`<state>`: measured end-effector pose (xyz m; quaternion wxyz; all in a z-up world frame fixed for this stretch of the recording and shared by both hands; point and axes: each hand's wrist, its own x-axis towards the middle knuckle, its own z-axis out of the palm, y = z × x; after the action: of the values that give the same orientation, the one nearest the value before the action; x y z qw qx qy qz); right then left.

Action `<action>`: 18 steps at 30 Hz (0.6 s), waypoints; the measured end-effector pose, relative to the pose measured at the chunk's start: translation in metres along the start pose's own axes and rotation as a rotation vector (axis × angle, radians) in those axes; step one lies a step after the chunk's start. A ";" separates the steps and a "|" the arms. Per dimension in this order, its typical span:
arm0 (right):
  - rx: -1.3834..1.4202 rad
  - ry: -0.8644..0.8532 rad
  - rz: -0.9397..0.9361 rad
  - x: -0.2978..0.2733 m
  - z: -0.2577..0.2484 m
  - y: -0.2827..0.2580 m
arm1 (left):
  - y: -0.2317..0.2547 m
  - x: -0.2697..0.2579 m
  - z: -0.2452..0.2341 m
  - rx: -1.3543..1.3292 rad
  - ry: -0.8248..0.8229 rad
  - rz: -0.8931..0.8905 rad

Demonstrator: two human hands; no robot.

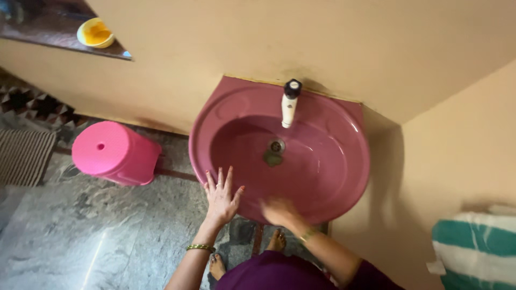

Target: The person scrubs a pink sink with a green sponge, wipes the surfaces by hand, and rinses the basin with water from the faucet.

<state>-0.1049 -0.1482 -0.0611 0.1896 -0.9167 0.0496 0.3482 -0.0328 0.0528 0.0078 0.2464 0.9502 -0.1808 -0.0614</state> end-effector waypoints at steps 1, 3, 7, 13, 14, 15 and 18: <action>0.025 0.123 -0.243 0.034 0.001 -0.020 | -0.003 0.001 -0.002 0.001 0.012 -0.017; 0.036 0.235 -0.496 0.074 0.005 -0.033 | -0.004 0.002 -0.009 -0.193 0.043 -0.050; 0.327 0.086 -0.357 0.091 -0.011 -0.021 | 0.014 -0.007 -0.031 -0.221 0.241 -0.061; -0.223 0.327 0.251 0.044 -0.061 0.076 | 0.015 -0.026 -0.065 -0.310 0.290 -0.089; -0.224 0.322 0.249 0.049 -0.062 0.075 | 0.015 -0.025 -0.067 -0.333 0.272 -0.132; -0.278 0.268 0.320 0.061 -0.064 0.073 | 0.015 -0.025 -0.068 -0.356 0.254 -0.176; 0.155 0.253 0.297 0.118 -0.080 0.076 | 0.016 -0.018 -0.075 -0.372 0.226 -0.136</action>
<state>0.0169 -0.2436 -0.1077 0.1983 -0.9185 0.2342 0.2495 -0.0386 0.0800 0.0817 0.4313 0.8992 -0.0732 -0.0031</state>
